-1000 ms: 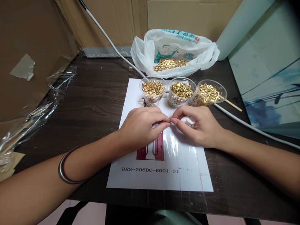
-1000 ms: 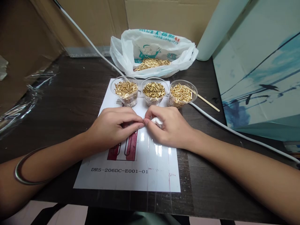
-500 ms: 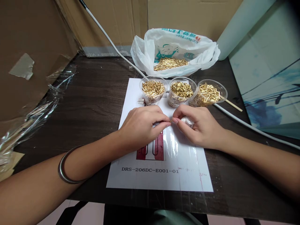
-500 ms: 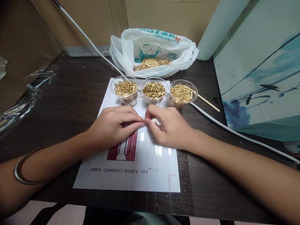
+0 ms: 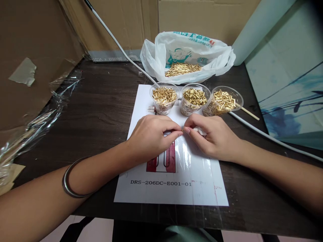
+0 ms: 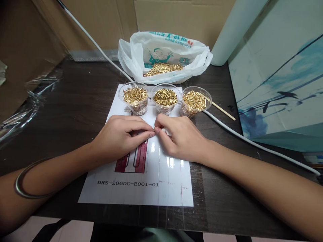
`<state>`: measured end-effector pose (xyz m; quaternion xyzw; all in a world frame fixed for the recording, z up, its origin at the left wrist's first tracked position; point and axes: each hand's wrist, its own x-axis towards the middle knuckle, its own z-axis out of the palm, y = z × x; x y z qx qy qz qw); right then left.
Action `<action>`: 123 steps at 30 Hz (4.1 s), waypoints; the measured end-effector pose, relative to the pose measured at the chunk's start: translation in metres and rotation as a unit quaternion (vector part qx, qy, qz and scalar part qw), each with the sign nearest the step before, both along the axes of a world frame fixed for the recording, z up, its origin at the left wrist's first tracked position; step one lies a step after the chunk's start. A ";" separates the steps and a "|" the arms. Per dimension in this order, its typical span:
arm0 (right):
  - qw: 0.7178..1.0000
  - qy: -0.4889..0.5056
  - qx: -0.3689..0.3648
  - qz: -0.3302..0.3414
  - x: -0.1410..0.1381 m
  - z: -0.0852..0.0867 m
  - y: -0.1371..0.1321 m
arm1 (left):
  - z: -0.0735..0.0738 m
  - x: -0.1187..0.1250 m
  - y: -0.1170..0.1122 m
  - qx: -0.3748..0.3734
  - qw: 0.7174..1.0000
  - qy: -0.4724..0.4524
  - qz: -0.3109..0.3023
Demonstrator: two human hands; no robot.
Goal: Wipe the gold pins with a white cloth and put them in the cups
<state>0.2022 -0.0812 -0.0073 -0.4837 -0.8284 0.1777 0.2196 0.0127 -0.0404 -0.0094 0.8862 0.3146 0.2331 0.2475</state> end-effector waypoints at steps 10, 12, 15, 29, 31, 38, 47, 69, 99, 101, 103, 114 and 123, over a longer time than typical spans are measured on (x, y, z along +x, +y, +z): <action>0.998 -0.060 -0.006 0.007 -0.002 0.010 -0.001 | -0.001 0.000 0.000 0.009 1.000 0.005 -0.015; 0.997 -0.071 -0.002 0.006 -0.003 0.011 -0.001 | -0.002 0.000 0.000 0.009 1.000 0.005 -0.013; 0.996 -0.089 0.003 0.004 -0.003 0.012 -0.002 | -0.002 0.001 0.000 0.010 1.000 0.004 -0.011; 0.996 -0.092 0.005 0.001 -0.005 0.005 -0.002 | 0.000 0.001 0.000 0.005 1.000 0.009 -0.008; 0.996 -0.088 0.007 0.003 -0.006 0.005 -0.002 | 0.001 0.001 -0.001 0.007 1.000 0.013 -0.004; 0.997 -0.081 -0.004 0.000 -0.006 0.004 -0.004 | -0.001 0.002 -0.002 0.009 0.999 0.039 0.012; 0.999 -0.027 0.024 -0.003 0.003 -0.002 -0.004 | 0.000 0.000 -0.002 0.027 1.000 0.001 0.008; 0.999 0.026 0.047 0.005 0.006 -0.004 -0.001 | 0.004 0.000 -0.002 -0.018 1.000 0.022 0.002; 0.968 -0.219 0.035 -0.118 0.025 0.043 0.173 | 0.006 -0.002 -0.003 -0.028 0.997 0.058 -0.043; 0.962 -0.235 0.063 -0.128 0.025 0.049 0.168 | 0.006 -0.002 -0.003 -0.028 0.997 0.057 -0.042; 0.964 -0.221 0.079 -0.121 0.019 0.063 0.154 | 0.006 -0.002 -0.004 -0.028 0.997 0.055 -0.039; 0.985 -0.107 0.066 0.121 -0.028 0.070 0.098 | 0.008 -0.002 -0.004 -0.018 0.998 0.062 -0.026; 0.985 -0.111 0.080 0.102 -0.028 0.063 0.096 | 0.006 -0.002 -0.005 -0.018 0.998 0.061 -0.025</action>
